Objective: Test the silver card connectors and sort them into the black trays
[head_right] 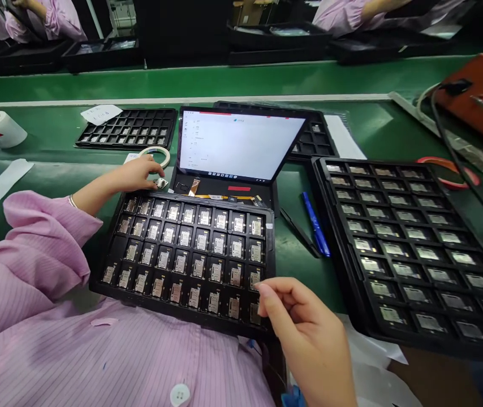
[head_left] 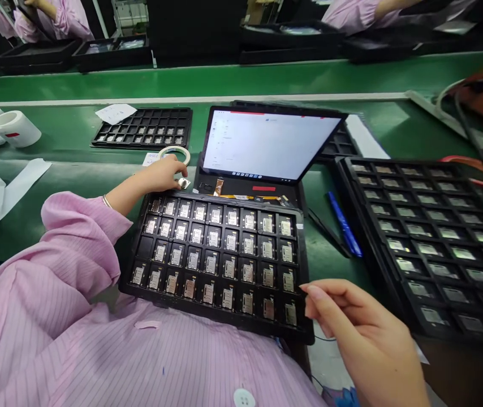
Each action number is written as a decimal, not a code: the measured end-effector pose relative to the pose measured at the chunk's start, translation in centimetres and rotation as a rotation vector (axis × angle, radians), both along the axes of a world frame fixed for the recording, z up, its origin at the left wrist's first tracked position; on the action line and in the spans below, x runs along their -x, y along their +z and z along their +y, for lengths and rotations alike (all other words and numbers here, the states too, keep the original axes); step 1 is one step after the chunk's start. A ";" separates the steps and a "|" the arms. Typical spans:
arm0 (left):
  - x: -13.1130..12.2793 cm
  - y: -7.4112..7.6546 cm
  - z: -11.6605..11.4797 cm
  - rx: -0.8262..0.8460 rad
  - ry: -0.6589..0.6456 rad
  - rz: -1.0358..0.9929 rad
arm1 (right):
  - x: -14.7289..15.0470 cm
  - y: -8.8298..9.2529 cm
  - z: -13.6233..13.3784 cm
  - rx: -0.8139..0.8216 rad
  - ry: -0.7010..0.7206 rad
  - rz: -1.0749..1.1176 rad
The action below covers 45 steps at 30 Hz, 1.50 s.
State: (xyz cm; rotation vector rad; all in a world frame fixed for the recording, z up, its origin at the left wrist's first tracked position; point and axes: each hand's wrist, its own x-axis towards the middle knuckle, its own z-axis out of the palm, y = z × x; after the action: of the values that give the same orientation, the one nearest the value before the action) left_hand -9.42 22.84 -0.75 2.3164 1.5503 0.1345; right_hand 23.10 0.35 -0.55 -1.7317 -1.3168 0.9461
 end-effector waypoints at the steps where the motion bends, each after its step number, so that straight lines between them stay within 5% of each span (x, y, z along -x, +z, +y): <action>1: -0.2 -0.3 0.6 0.017 -0.026 0.005 | -0.1 0.0 -0.3 0.004 -0.013 -0.001; 6: -0.3 -1.0 2.2 0.039 -0.068 -0.006 | -0.8 -0.5 -1.2 0.006 -0.045 -0.007; 10: -0.4 0.3 0.8 -0.015 -0.018 -0.072 | -1.2 -0.7 -1.2 -0.017 -0.033 0.013; 14: -2.4 4.0 -6.2 -0.024 -0.047 -0.249 | -0.7 0.1 -1.0 -0.058 0.006 0.025; 17: -4.9 6.1 -13.9 0.232 -0.106 -0.635 | 0.7 1.5 -0.9 -0.098 0.134 0.059; 20: -7.3 6.0 -19.9 0.384 -0.155 -0.736 | 2.8 2.9 -1.0 -0.099 0.451 0.133; 22: -8.4 5.1 -21.8 0.476 -0.092 -0.834 | 3.9 3.4 -1.1 -0.096 0.599 0.138; 26: -8.8 3.1 -23.1 0.761 0.156 -1.213 | 4.9 3.2 -1.7 -0.069 0.603 0.153; 29: -8.4 2.2 -23.7 0.883 0.219 -1.368 | 5.0 2.6 -2.3 -0.023 0.587 0.246; 45: -7.7 1.5 -25.6 0.895 0.273 -1.196 | 5.0 1.5 -5.1 -0.050 0.532 0.094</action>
State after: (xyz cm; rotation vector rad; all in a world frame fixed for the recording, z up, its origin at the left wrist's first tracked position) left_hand -1.68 -2.80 0.78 0.9370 0.9242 0.6060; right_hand 18.06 -4.72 0.99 -1.2984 -1.7608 1.2540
